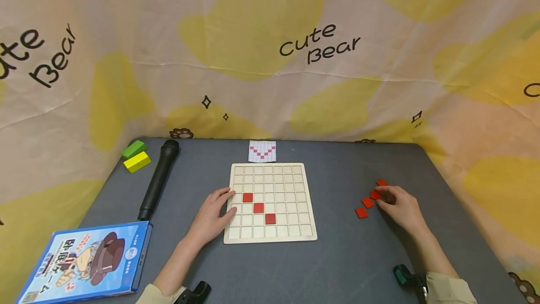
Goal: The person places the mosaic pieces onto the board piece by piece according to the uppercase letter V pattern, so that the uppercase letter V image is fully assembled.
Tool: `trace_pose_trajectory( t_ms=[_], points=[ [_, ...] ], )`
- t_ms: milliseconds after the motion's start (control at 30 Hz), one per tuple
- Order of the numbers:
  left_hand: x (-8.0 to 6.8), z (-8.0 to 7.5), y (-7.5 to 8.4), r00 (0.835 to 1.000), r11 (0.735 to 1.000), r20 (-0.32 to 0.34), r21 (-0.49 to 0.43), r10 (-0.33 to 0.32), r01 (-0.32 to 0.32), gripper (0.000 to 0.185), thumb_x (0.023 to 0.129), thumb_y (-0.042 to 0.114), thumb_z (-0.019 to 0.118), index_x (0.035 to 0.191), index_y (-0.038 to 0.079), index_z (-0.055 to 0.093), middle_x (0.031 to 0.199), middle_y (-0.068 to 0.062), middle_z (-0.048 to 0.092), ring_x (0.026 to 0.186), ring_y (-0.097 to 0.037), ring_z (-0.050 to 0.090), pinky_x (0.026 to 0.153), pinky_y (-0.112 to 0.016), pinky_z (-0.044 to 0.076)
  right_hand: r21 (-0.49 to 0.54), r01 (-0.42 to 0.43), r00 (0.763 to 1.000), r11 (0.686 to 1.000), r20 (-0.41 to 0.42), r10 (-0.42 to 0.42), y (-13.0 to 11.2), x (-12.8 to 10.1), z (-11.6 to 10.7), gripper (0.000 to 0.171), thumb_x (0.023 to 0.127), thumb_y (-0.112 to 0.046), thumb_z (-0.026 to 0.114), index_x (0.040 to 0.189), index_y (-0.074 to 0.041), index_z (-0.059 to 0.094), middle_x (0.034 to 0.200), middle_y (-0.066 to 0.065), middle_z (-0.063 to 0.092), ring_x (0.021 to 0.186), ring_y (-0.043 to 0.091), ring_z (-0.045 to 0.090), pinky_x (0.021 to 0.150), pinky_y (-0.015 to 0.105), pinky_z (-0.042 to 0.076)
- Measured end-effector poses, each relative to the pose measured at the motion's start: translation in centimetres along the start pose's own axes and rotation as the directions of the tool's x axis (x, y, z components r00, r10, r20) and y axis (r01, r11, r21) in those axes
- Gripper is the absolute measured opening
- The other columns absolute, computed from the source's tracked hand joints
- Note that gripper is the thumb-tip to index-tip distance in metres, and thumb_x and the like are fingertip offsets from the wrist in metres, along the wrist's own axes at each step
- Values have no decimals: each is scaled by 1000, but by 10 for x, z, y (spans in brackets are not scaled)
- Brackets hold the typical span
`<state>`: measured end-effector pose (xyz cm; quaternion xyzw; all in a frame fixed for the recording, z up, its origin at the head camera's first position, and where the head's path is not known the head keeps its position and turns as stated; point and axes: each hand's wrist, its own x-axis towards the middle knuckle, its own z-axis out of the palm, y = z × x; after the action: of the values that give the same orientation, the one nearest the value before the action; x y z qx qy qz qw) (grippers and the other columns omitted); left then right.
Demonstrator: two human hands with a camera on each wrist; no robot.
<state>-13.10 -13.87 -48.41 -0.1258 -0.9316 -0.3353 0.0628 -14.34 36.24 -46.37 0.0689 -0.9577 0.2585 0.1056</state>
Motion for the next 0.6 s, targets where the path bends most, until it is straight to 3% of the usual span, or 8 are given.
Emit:
trace_pose_trajectory(
  t_ms=[267, 600],
  points=[
    [0, 1, -1, 1000, 1000, -6, 2, 7, -7, 46, 88, 16, 71, 130, 0, 60, 137, -17, 53, 125, -36, 48, 101, -54, 39, -7, -20, 1000, 1000, 8, 20, -5, 3, 3, 29, 83, -8, 75, 112, -4, 70, 98, 14, 67, 86, 30, 60, 71, 42, 47],
    [0, 1, -2, 1000, 1000, -11, -9, 18, -18, 45, 88, 15, 71, 130, 1, 60, 136, -17, 53, 124, -36, 48, 100, -54, 39, 63, 7, 1000, 998, 16, -8, -36, 18, 18, 29, 86, -12, 75, 113, -6, 70, 104, 12, 69, 89, 29, 63, 72, 43, 50]
  ],
)
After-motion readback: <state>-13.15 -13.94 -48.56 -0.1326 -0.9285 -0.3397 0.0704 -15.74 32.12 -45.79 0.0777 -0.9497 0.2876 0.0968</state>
